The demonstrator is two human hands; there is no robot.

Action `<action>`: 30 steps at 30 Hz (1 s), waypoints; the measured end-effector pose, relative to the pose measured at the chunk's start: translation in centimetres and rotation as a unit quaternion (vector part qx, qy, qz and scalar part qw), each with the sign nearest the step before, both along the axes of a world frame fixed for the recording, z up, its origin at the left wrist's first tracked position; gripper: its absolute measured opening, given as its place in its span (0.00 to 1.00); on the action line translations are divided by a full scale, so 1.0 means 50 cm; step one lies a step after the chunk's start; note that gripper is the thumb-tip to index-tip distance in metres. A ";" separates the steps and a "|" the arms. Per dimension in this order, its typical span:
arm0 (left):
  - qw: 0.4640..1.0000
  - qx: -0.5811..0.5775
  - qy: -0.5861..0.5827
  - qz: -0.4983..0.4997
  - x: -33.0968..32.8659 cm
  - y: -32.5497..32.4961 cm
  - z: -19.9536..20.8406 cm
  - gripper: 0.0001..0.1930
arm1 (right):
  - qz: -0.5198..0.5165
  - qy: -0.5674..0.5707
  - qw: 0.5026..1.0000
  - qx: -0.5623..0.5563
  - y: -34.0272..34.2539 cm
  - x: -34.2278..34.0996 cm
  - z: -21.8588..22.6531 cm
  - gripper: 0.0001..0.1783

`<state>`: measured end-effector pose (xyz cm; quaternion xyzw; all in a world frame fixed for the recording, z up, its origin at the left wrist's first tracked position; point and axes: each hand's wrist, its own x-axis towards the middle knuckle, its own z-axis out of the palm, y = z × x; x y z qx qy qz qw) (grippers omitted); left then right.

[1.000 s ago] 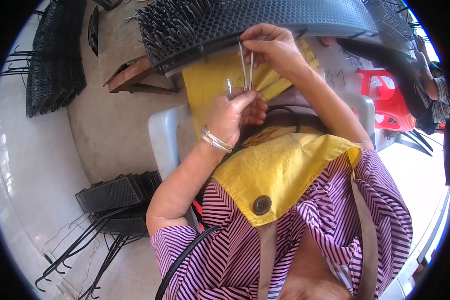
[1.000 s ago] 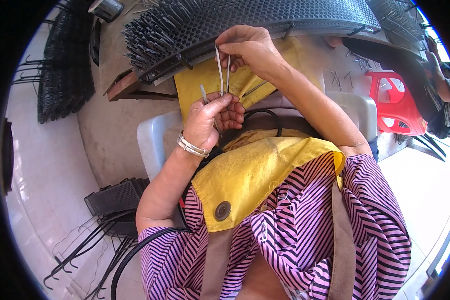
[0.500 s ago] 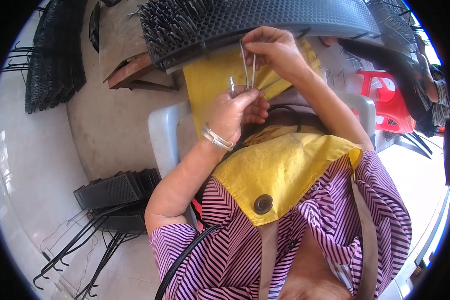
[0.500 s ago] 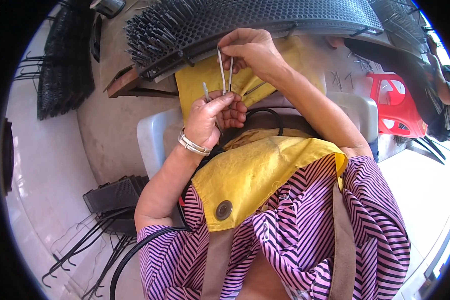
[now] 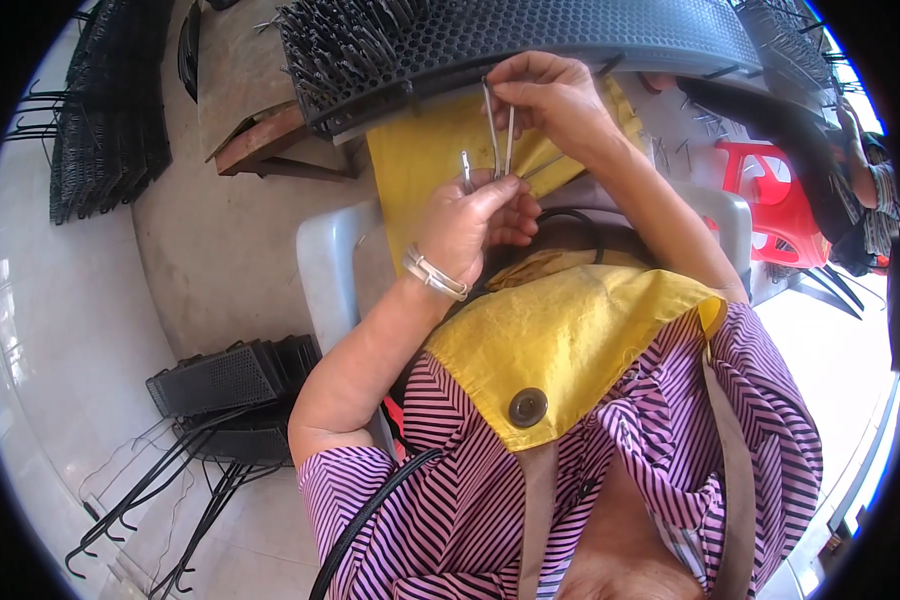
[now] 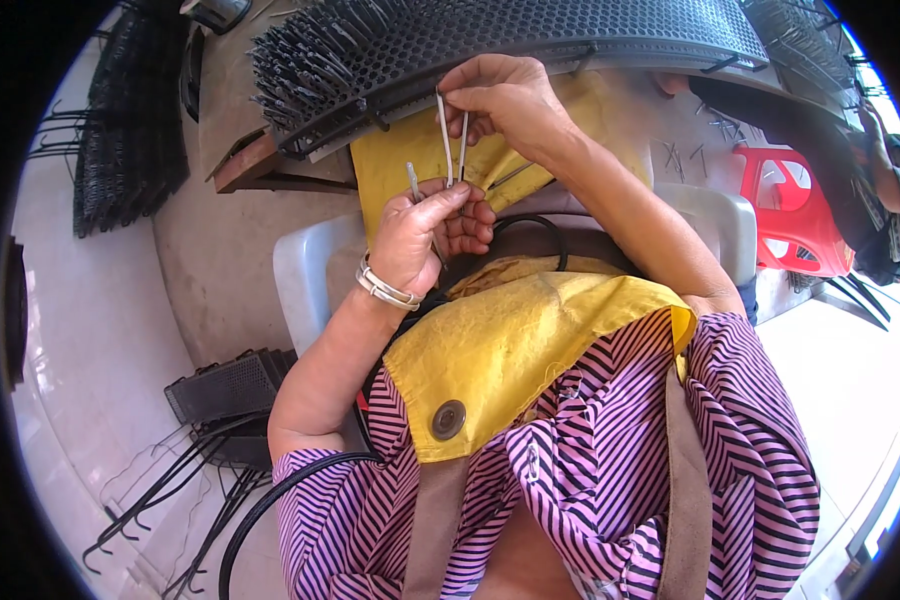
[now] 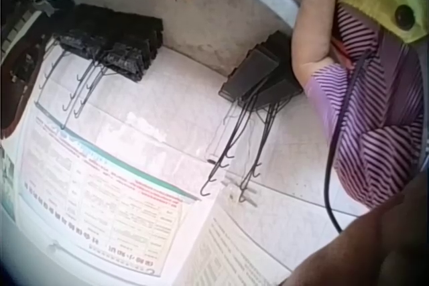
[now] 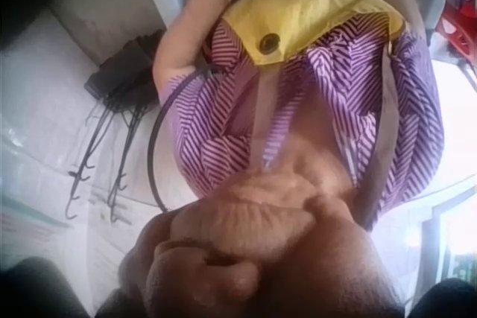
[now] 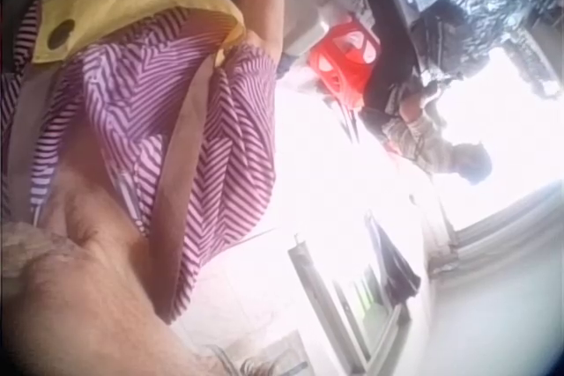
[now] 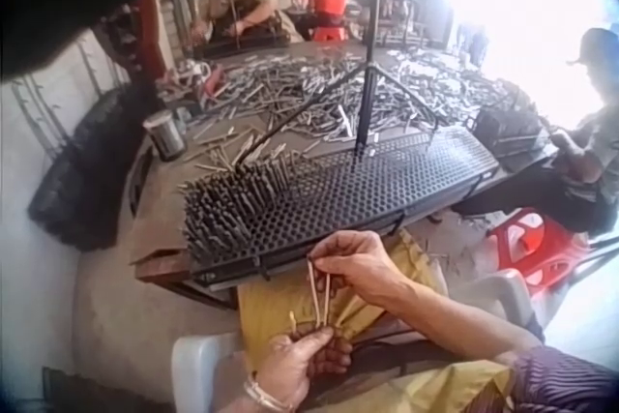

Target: Placing small metal pins into a perforated grid template.

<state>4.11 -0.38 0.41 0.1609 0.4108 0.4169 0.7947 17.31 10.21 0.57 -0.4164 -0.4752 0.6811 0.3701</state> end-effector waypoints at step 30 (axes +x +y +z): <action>0.999 -0.009 -0.023 0.045 -0.017 0.005 -0.004 0.12 | -0.004 -0.066 0.998 0.010 -0.009 -0.001 0.060 0.10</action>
